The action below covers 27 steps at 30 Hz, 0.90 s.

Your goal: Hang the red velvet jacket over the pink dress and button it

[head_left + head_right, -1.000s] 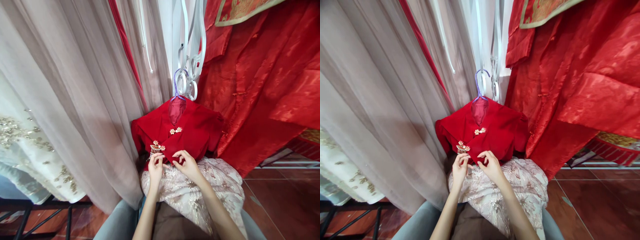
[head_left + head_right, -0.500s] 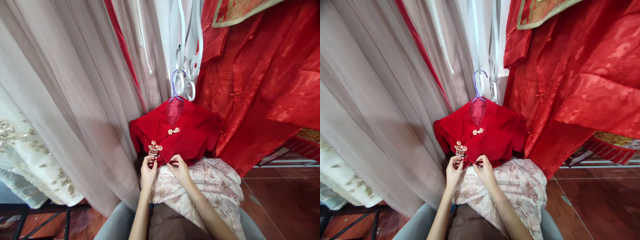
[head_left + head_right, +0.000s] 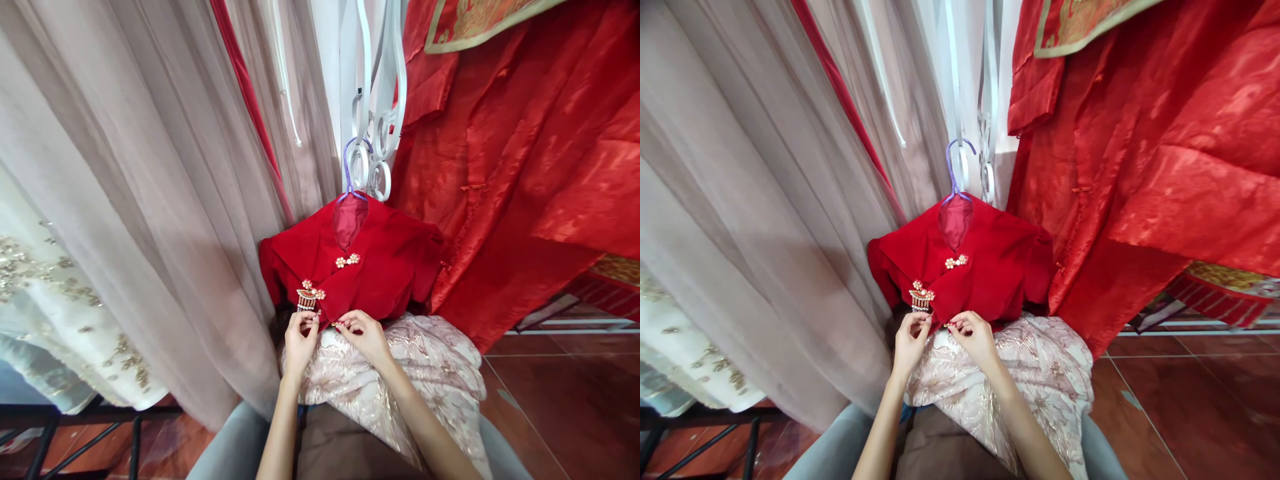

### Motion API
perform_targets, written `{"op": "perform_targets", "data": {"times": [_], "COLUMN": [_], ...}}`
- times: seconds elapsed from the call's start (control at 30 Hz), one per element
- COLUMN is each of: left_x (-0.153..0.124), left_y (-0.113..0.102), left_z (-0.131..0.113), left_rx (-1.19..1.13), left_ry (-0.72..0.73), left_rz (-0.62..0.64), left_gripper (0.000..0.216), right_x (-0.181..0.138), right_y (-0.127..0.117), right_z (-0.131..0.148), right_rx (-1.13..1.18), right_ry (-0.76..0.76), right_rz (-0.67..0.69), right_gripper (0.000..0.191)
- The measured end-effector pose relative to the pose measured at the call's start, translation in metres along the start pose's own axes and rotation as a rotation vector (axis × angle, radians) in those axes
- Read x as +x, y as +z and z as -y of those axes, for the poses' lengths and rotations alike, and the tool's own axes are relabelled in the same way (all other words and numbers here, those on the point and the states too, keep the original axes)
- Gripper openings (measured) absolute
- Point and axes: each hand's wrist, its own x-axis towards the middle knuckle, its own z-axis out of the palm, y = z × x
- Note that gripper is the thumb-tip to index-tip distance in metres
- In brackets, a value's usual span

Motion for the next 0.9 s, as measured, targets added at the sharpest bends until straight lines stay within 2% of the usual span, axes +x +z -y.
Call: {"op": "perform_targets", "data": {"times": [0.13,0.27,0.37,0.47,0.6,0.9], "left_x": [0.000,0.002,0.003,0.003,0.002,0.000], "left_y": [-0.003,-0.008,-0.011,-0.010,-0.009,-0.008], "left_z": [0.003,0.005,0.004,0.000,-0.004,-0.008], "left_rx": [-0.053,-0.092,-0.140,-0.215,-0.284,-0.401], "left_ry": [-0.032,-0.059,-0.114,-0.176,-0.232,-0.299], "left_rz": [0.112,0.193,0.195,0.180,0.152,0.135], "left_gripper": [0.013,0.016,0.019,0.021,0.021,0.026], "right_x": [0.000,0.000,0.001,0.006,0.016,0.020], "right_y": [-0.007,-0.019,-0.024,-0.019,-0.002,0.015], "right_z": [0.011,0.020,0.028,0.033,0.032,0.028], "right_rx": [-0.053,-0.132,-0.207,-0.248,-0.243,-0.210], "right_ry": [-0.082,-0.149,-0.171,-0.186,-0.166,-0.104], "right_rz": [0.055,0.217,0.339,0.397,0.319,0.233], "right_gripper": [0.011,0.010,0.016,0.024,0.044,0.044]}}
